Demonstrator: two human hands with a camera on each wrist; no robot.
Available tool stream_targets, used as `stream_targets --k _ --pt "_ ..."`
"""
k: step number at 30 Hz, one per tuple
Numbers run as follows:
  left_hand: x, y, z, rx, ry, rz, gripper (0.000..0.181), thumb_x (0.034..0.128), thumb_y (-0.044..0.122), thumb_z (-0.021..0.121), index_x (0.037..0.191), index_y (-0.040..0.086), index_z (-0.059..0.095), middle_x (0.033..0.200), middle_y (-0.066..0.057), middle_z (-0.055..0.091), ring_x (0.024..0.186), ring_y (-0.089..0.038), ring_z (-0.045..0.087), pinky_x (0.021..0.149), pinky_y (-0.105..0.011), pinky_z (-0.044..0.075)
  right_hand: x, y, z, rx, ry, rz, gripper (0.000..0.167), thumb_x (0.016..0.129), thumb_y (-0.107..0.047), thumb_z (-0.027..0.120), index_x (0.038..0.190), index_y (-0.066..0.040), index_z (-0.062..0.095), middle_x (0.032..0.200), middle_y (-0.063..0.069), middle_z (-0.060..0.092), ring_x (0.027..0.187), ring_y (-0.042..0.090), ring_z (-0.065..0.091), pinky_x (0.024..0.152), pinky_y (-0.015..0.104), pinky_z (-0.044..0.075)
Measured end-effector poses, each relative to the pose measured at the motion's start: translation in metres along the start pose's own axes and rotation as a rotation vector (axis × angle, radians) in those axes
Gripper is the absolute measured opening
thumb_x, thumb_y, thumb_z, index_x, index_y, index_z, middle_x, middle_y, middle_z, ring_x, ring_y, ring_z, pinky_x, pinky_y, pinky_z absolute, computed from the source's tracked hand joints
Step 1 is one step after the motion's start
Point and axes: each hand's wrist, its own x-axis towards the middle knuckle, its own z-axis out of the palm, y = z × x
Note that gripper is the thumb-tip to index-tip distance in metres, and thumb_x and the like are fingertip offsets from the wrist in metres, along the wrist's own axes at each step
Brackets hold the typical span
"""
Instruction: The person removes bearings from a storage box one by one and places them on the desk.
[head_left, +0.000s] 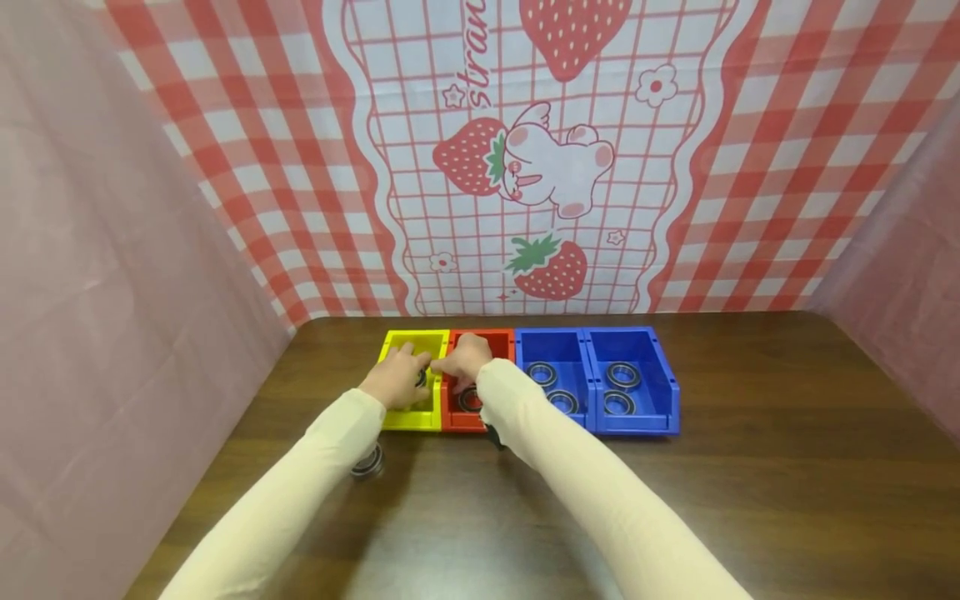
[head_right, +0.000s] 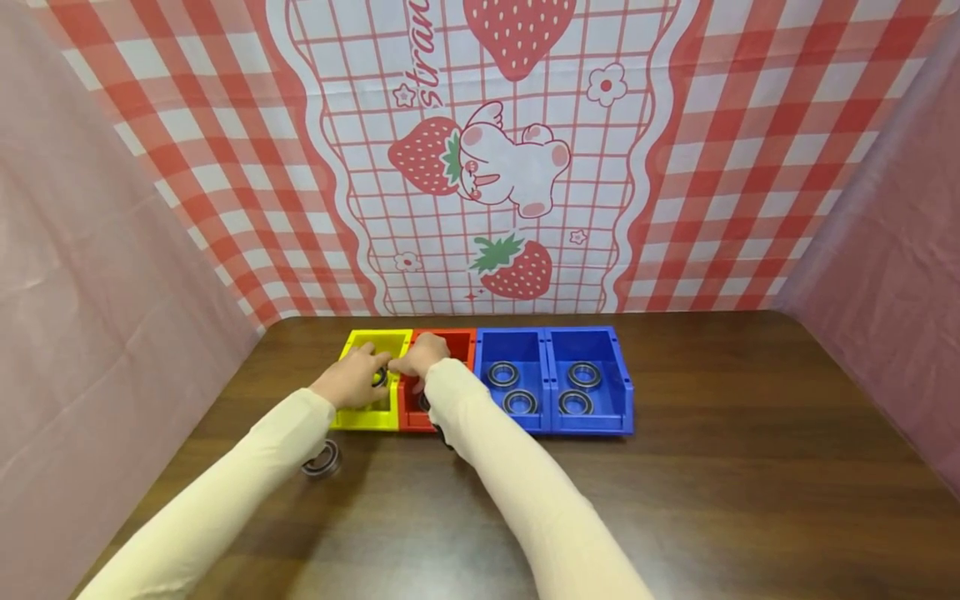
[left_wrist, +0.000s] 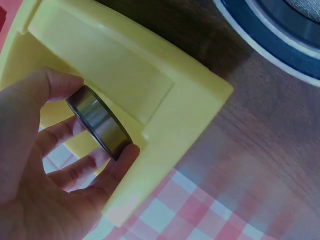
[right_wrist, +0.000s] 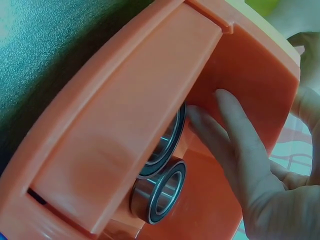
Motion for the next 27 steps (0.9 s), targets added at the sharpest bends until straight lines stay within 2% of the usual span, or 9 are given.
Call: stream_targets --k 13,21,27 --pt "-0.015 0.002 -0.003 0.015 0.068 0.054 0.049 0.0781 0.025 0.078 0.118 0.007 0.057 0.109 -0.018 0.053 0.098 -0.032 0.053 0.081 -0.044 0.056 -0.001 0.0 -0.001 0.013 -0.002 -0.005 0.036 0.08 -0.024 0.076 0.098 0.003 0.06 0.083 0.014 0.064 0.063 0.025 0.072 0.063 0.031 0.059" --pt "-0.029 0.001 -0.003 0.033 0.129 0.078 0.049 0.0788 0.027 0.078 0.119 0.008 0.057 0.114 -0.017 0.054 0.1 -0.031 0.054 0.081 -0.044 0.056 0.002 0.002 0.002 0.019 -0.004 0.008 0.038 0.081 -0.024 0.077 0.101 0.003 0.059 0.086 0.015 0.065 0.06 0.023 0.071 0.062 0.031 0.059" --pt "-0.036 0.002 -0.004 0.031 0.165 0.095 0.048 0.0776 0.028 0.079 0.116 0.009 0.058 0.111 -0.016 0.054 0.099 -0.031 0.054 0.081 -0.042 0.057 0.004 0.001 0.002 0.017 0.005 0.013 0.039 0.081 -0.025 0.076 0.102 0.002 0.059 0.09 0.016 0.066 0.059 0.023 0.07 0.06 0.03 0.058"
